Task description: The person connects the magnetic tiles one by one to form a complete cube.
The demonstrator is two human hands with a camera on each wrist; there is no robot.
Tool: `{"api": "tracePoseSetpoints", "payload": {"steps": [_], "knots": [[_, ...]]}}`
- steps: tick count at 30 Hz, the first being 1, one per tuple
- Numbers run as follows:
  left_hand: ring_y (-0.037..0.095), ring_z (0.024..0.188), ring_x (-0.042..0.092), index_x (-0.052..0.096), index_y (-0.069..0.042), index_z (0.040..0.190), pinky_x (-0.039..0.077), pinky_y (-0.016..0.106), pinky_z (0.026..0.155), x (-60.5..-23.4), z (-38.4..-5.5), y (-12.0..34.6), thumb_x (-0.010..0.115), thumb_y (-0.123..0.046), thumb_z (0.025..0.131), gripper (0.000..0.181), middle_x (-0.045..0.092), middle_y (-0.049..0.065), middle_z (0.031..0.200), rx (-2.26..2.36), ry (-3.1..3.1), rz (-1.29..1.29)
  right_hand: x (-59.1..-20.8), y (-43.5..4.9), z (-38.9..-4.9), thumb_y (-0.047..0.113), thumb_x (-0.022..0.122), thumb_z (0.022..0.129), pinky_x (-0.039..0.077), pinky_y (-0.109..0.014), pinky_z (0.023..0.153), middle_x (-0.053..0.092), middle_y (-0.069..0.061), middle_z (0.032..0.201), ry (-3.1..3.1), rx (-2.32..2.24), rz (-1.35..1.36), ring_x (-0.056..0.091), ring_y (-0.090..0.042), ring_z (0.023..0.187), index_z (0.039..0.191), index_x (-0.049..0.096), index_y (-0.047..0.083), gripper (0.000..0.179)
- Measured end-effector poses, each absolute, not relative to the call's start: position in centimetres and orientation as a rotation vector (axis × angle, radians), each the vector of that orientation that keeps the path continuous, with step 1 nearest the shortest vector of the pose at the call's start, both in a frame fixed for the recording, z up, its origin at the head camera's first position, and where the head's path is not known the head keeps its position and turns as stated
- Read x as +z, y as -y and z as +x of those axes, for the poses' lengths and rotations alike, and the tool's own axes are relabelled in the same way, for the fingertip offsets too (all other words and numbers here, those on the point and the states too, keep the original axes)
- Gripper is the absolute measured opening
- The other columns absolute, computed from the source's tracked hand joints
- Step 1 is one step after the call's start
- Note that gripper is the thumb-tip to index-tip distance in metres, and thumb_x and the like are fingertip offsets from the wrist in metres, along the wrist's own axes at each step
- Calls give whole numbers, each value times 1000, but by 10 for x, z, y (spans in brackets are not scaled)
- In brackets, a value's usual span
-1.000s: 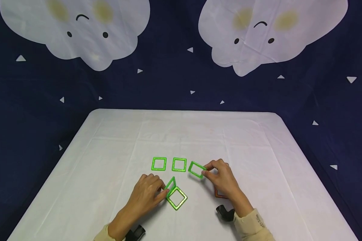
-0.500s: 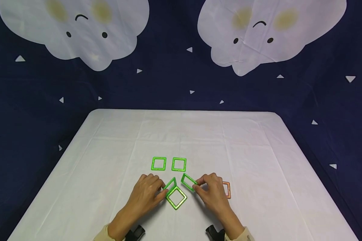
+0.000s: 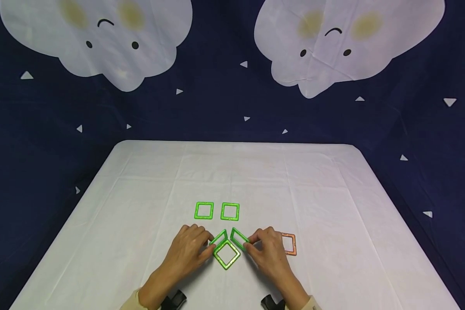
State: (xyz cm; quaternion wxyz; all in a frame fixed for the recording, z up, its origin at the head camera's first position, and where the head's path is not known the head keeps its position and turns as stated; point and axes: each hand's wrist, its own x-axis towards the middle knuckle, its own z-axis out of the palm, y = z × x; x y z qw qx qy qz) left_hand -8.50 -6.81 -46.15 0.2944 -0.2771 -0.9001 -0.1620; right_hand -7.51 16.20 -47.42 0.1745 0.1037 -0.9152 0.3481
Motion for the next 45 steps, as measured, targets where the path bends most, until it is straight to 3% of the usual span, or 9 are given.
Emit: {"api": "tracePoseSetpoints", "payload": {"steps": [28, 45], "knots": [[6, 57, 41, 65, -19, 72, 35, 24, 62, -462, -84, 67, 76, -23, 70, 12, 51, -11, 59, -477, 2396, -768, -477, -152, -74, 9, 87, 56, 32, -27, 69, 56, 14, 68, 2523, 880, 424, 44, -7, 66, 67, 60, 23, 32], [4, 55, 47, 66, -18, 70, 37, 23, 61, -463, -84, 67, 78, -22, 71, 13, 61, -11, 60, -512, 2431, -763, -480, -150, -79, 9, 90, 52, 35, -29, 72, 60, 13, 65, 2434, 788, 552, 47, -8, 65, 67, 58, 19, 37]]}}
